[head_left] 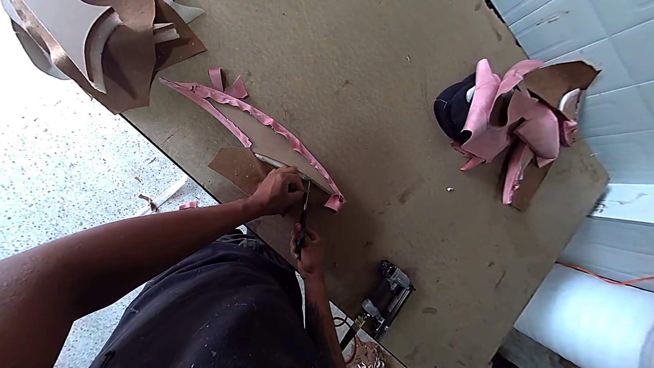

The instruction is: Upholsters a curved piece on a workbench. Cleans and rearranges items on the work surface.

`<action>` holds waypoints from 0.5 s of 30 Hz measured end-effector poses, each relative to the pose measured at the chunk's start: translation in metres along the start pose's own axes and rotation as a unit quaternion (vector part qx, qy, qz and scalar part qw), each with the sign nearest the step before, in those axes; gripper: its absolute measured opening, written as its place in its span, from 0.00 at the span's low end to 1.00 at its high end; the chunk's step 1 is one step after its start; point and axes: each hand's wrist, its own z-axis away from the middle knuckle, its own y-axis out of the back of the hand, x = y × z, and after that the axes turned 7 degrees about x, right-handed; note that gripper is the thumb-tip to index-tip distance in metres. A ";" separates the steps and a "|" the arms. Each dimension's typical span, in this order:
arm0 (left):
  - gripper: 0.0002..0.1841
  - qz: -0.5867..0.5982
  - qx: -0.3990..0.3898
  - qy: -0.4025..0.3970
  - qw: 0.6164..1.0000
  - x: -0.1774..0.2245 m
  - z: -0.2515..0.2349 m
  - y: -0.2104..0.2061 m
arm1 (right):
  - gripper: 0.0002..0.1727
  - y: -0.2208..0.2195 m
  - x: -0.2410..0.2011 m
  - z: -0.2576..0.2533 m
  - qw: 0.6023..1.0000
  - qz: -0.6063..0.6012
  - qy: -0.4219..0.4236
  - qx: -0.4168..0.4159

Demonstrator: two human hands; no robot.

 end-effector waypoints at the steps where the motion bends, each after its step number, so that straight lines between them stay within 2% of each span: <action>1: 0.05 0.005 -0.002 0.007 1.000 0.001 0.000 0.001 | 0.22 0.000 0.000 0.000 1.000 0.000 0.000 -0.002; 3: 0.05 0.009 -0.012 0.018 1.000 0.001 0.000 0.002 | 0.21 0.001 -0.002 0.001 1.000 -0.001 -0.008 -0.013; 5: 0.05 0.005 -0.026 -0.006 1.000 -0.001 -0.005 0.005 | 0.21 0.008 -0.007 0.002 0.999 0.019 -0.028 -0.028; 8: 0.08 -0.051 -0.022 -0.137 0.989 0.001 -0.032 0.016 | 0.24 0.033 -0.013 0.019 0.990 0.117 -0.044 -0.066; 10: 0.14 -0.127 -0.053 -0.237 0.962 0.005 -0.061 0.023 | 0.26 0.058 -0.010 0.038 0.981 0.173 -0.047 -0.072; 11: 0.19 -0.156 -0.082 -0.270 0.946 0.006 -0.075 0.023 | 0.26 0.071 -0.008 0.048 0.978 0.197 -0.039 -0.055; 13: 0.28 -0.197 -0.147 -0.300 0.922 0.002 -0.095 0.016 | 0.24 0.097 -0.006 0.065 0.965 0.261 0.016 0.030; 15: 0.29 -0.222 -0.183 -0.303 0.909 -0.004 -0.109 0.011 | 0.26 0.114 -0.014 0.064 0.919 0.361 0.051 0.152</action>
